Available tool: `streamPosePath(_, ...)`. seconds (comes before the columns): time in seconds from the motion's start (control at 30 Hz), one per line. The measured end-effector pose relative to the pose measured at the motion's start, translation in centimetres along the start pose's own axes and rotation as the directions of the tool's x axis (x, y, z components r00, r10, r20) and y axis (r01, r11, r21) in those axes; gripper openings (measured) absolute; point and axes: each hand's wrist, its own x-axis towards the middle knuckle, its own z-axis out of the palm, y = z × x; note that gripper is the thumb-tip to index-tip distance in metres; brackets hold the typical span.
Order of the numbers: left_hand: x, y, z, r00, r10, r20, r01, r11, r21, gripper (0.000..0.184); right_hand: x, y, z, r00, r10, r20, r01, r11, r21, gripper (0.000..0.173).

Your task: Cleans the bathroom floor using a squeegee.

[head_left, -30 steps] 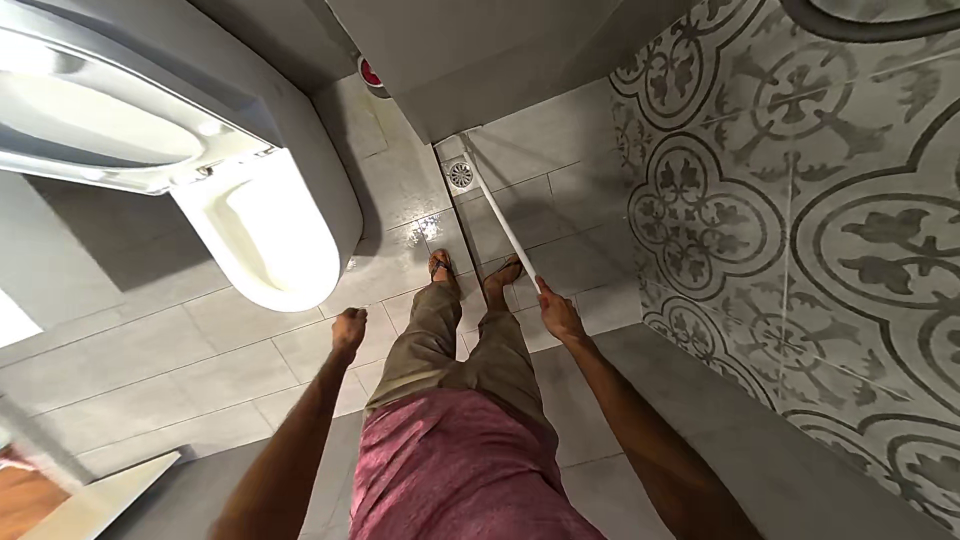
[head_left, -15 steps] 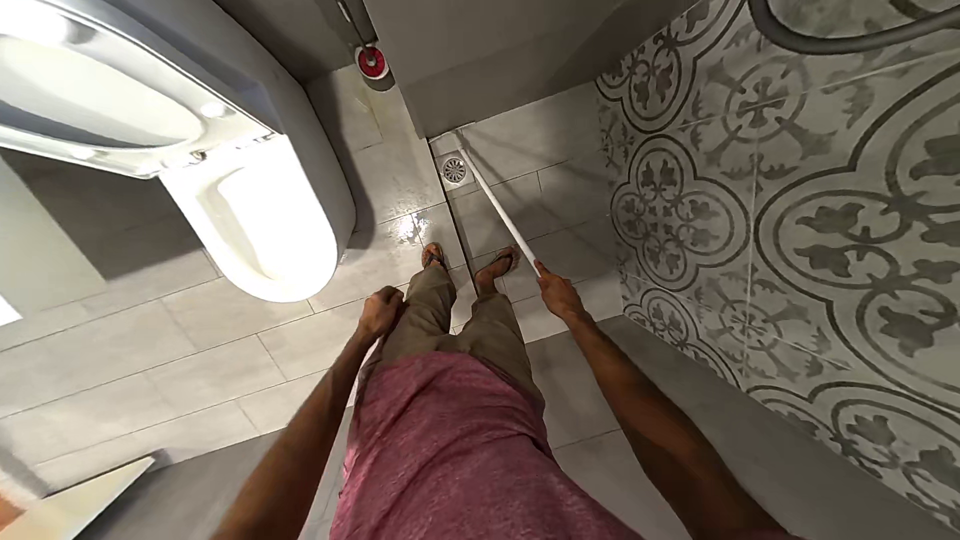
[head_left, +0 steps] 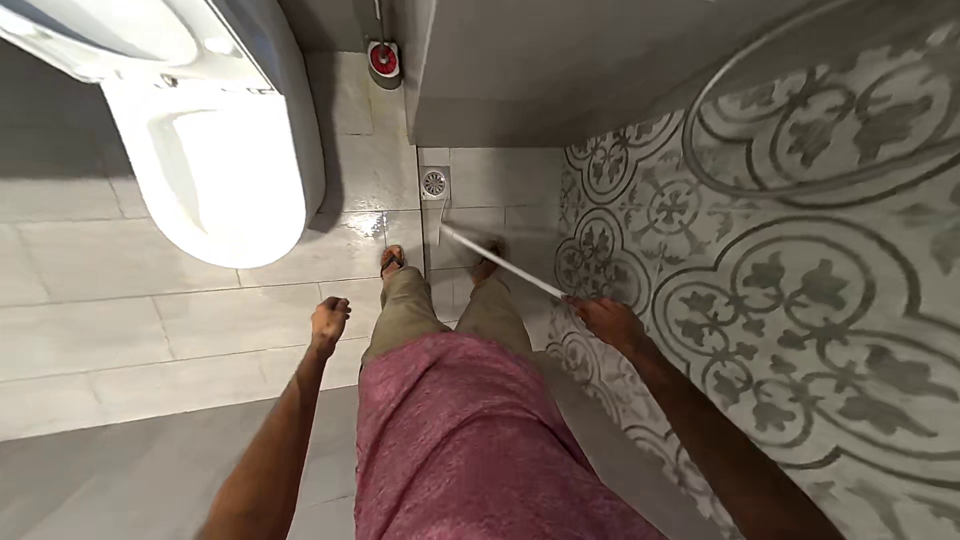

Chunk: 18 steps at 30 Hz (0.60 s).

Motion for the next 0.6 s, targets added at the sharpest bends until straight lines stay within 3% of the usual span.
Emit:
streamPosePath(0.13,-1.8,-4.4,6.9,0.984,-0.165,-0.064,0.148,0.967,-0.209,0.039,6.2,2.3,-7.1,0.981,-0.175,0.080,0.193,0.890,-0.413,0.044)
streamPosePath(0.27,-6.6,-6.0,16.9,0.954,-0.277,-0.111,0.180,0.830,-0.527,0.039,16.5,0.2,-14.8,0.930,-0.354,0.104,0.325,0.652,-0.685,0.027)
streamPosePath(0.37,-11.0,-5.5,25.4,0.910,-0.370,-0.190,0.143,0.708,-0.692,0.036,20.0,-1.5,-21.1,0.889,-0.442,0.120,0.370,0.539,-0.757,0.024)
streamPosePath(0.47,-14.7,-3.5,33.2,0.855,-0.491,-0.168,0.172,0.573,-0.801,0.032,20.5,-1.8,-26.5,0.867,-0.490,0.093,0.357,0.481,-0.801,0.027)
streamPosePath(0.6,-16.6,-0.8,38.1,0.807,-0.582,-0.099,0.163,0.381,-0.910,0.029,19.7,-1.5,-31.6,0.871,-0.491,0.016,0.263,0.440,-0.859,0.033)
